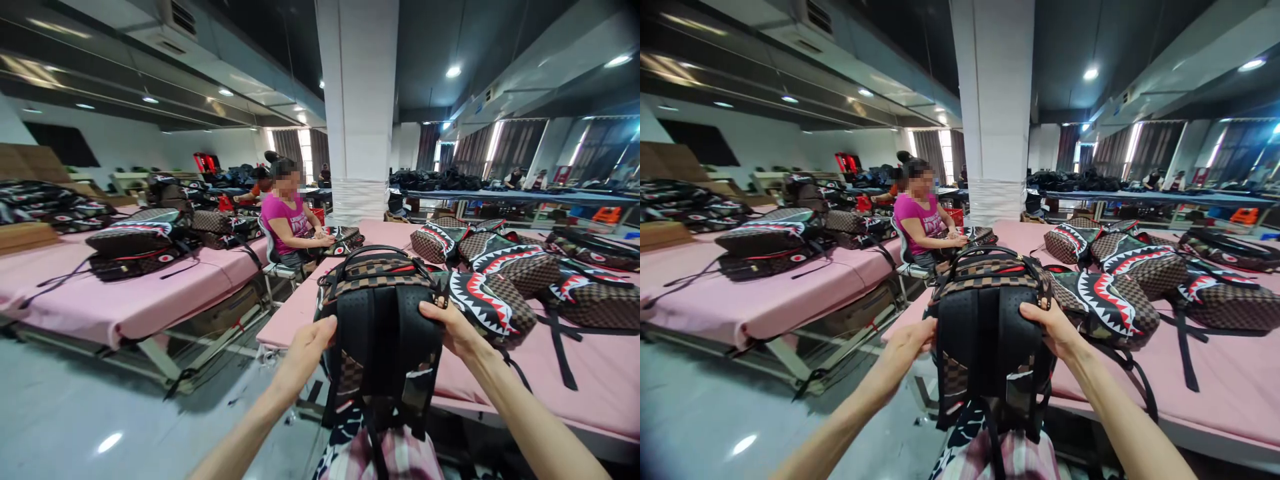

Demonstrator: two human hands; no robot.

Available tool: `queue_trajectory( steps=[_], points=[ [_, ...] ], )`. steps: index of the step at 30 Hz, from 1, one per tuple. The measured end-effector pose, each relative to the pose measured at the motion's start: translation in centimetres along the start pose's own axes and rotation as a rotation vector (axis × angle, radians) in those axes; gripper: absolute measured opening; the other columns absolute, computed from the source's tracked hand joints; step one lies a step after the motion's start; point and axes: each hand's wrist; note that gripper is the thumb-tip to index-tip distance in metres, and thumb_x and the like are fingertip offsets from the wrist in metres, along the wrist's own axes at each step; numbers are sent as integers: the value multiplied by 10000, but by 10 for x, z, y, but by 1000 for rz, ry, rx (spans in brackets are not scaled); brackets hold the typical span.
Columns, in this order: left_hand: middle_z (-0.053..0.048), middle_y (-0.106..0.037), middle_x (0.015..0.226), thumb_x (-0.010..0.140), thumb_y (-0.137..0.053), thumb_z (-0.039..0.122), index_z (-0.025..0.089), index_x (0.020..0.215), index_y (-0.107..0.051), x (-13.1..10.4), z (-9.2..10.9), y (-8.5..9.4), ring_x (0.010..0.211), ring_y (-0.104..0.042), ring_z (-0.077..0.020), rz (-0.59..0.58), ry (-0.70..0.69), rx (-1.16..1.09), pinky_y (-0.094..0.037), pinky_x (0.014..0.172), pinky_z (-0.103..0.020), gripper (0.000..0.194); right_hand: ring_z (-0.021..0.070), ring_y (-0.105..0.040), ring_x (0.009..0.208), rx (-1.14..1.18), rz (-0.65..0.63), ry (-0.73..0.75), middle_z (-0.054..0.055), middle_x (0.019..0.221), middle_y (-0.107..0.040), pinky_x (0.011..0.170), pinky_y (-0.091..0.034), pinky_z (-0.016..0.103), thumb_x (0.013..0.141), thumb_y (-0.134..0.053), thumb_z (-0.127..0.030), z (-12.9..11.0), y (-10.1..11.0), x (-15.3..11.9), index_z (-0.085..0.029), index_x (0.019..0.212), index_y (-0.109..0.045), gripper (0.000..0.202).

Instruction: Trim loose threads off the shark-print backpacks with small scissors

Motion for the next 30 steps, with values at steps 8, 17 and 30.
queue_trajectory(
  steps=[8,17,30],
  points=[
    [-107,-691,958,693,-635,434,132,930,-675,-10,-7,-65,909,-629,-240,-46,-69,-123,-480,850,-356,386,180,-636,612,-108,181,96,29,714,-699,579,-518,282,541,-798,-336,10,8,-29,-177,842,-653,369],
    [-92,-685,966,761,-565,386,147,968,-659,16,-21,-53,1002,-581,-250,-55,-277,109,-402,957,-400,330,231,-650,786,-229,128,173,56,865,-705,725,-525,355,626,-750,-378,10,1,-19,-185,943,-634,389],
    [-84,-694,937,721,-603,388,133,930,-657,45,18,-59,818,-638,-226,-183,54,-276,-512,721,-328,333,231,-644,596,-129,408,99,71,711,-695,589,-531,350,601,-730,-436,-1,10,-6,-193,844,-649,354]
  ],
)
Point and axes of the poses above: each hand's wrist, its own x-axis towards the middle knuckle, its own y-axis out of the back of the hand, z = x × y
